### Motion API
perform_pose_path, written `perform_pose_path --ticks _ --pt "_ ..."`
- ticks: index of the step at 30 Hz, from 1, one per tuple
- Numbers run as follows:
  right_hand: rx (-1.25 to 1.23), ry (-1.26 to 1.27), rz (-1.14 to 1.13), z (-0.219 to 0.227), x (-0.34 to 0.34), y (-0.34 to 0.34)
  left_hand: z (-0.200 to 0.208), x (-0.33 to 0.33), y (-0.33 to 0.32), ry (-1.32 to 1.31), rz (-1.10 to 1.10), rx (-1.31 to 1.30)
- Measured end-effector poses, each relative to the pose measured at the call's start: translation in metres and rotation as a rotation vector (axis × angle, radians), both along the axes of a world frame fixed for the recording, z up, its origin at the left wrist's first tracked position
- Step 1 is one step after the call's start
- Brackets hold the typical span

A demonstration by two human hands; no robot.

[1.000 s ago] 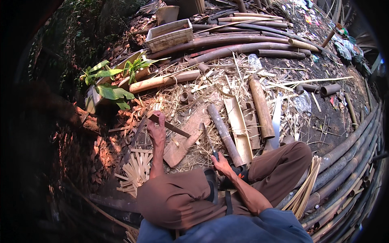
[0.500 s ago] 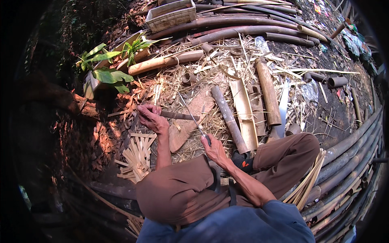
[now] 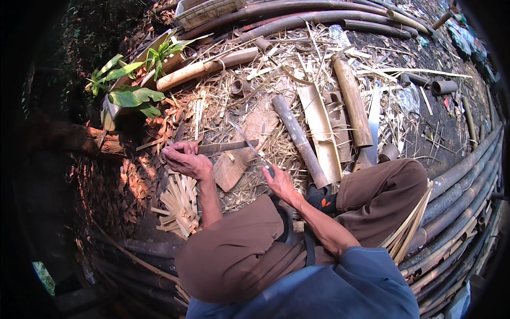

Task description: The person sits on the ground and uses a machete to split bamboo strips into smaller pieces. They repeatedly pick up bamboo pieces, position them, and strike them with the machete to produce thin slats.

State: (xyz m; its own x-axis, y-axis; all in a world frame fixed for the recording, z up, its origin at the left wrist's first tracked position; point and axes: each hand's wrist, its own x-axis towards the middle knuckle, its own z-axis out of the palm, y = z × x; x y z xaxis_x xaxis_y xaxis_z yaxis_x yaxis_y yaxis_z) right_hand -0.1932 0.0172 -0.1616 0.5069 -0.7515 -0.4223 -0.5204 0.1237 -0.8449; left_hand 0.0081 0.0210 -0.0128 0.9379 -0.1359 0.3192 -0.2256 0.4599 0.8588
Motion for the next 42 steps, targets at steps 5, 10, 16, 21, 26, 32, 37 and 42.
perform_pose_path --ticks 5,10,16,21,26,32,37,42 --pt "-0.208 -0.015 0.044 -0.066 -0.026 0.004 -0.004 0.021 0.001 0.06 -0.118 -0.064" --pt "-0.052 -0.012 -0.099 -0.048 -0.024 0.003 0.013 0.015 -0.008 0.19 -0.2 -0.22" --pt "-0.128 -0.281 0.071 0.074 0.018 0.015 -0.002 0.003 -0.014 0.219 -0.165 -0.355" --pt "-0.095 -0.332 0.002 0.063 0.035 0.008 -0.002 0.01 -0.017 0.215 -0.133 -0.342" --pt "-0.07 -0.189 0.068 0.064 0.024 0.002 0.001 -0.002 -0.013 0.192 -0.059 -0.332" --pt "-0.146 -0.202 0.053 0.058 0.014 0.014 0.0 -0.004 -0.015 0.195 -0.069 -0.347" --pt "-0.132 -0.14 0.059 0.026 0.005 0.004 0.001 0.005 -0.016 0.187 -0.067 -0.338" --pt "-0.03 -0.036 -0.097 -0.041 -0.016 -0.008 -0.003 0.005 -0.021 0.155 -0.144 -0.302"
